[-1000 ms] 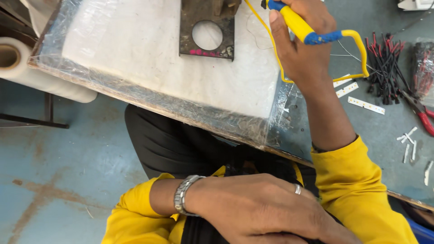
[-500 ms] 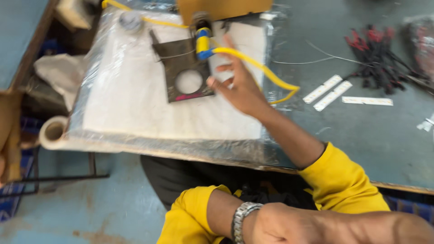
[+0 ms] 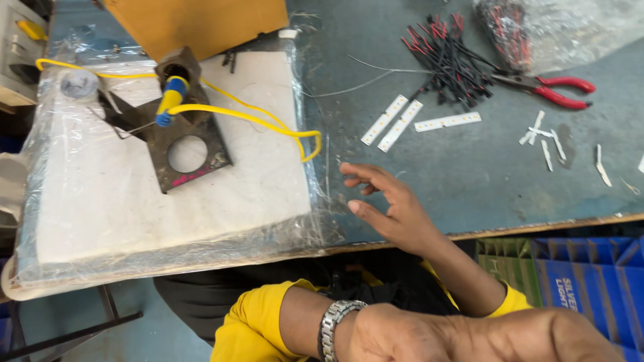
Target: The person solders wires to LED strips using a soldering iron and solder wire. They place the LED strips into white plastic housings and continue soldering additional units on a workbench.
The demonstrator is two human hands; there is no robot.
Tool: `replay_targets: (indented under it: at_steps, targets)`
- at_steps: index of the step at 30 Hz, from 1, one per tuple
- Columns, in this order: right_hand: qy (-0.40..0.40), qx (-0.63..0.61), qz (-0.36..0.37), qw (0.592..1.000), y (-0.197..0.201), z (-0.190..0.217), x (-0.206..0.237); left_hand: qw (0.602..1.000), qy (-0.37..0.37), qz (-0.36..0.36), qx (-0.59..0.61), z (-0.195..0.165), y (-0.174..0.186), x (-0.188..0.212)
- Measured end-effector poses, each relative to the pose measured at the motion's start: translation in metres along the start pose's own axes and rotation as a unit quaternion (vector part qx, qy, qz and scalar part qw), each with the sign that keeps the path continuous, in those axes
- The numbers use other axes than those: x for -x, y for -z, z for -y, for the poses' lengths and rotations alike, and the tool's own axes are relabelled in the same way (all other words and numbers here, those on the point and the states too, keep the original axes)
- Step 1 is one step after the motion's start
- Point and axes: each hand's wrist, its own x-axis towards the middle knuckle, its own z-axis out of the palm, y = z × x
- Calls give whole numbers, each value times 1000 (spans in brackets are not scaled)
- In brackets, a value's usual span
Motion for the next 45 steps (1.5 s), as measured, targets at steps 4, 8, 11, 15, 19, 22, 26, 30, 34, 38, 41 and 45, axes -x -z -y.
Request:
replay_targets:
  at_steps: [4,8,11,15,19,22,26,30,34,38,41,45]
  targets:
    - [-16,-24,-73,997,14,-14,49,999,20,7,29,33,-4,-13]
    - [-13,-15,-123,992,26,-20,95,998,43,14,47,72,-10,-20]
    - [27,163,-162,973,42,-27,125,997,60,19,53,96,-15,-13]
    - [119,408,-141,894,51,-51,140,997,73,-2,12,105,-11,16]
    - [186,497,-77,844,38,-79,141,914,6,-133,-384,74,-6,60]
    - [158,623,-67,763,32,-90,142,778,42,-185,-599,45,-17,89]
    - [156,653,-52,739,27,-83,146,620,162,-132,-756,9,-36,105]
    - [147,631,29,761,23,-66,142,426,242,-50,-870,-17,-32,92]
    - [152,653,91,736,18,-58,135,352,205,56,-912,-27,-18,71]
    - [183,658,72,727,17,-55,132,298,264,110,-911,-18,4,47]
    - [181,610,71,768,17,-50,130,271,294,145,-905,-8,24,29]
    - [166,518,72,836,21,-40,126,265,262,198,-906,0,51,3]
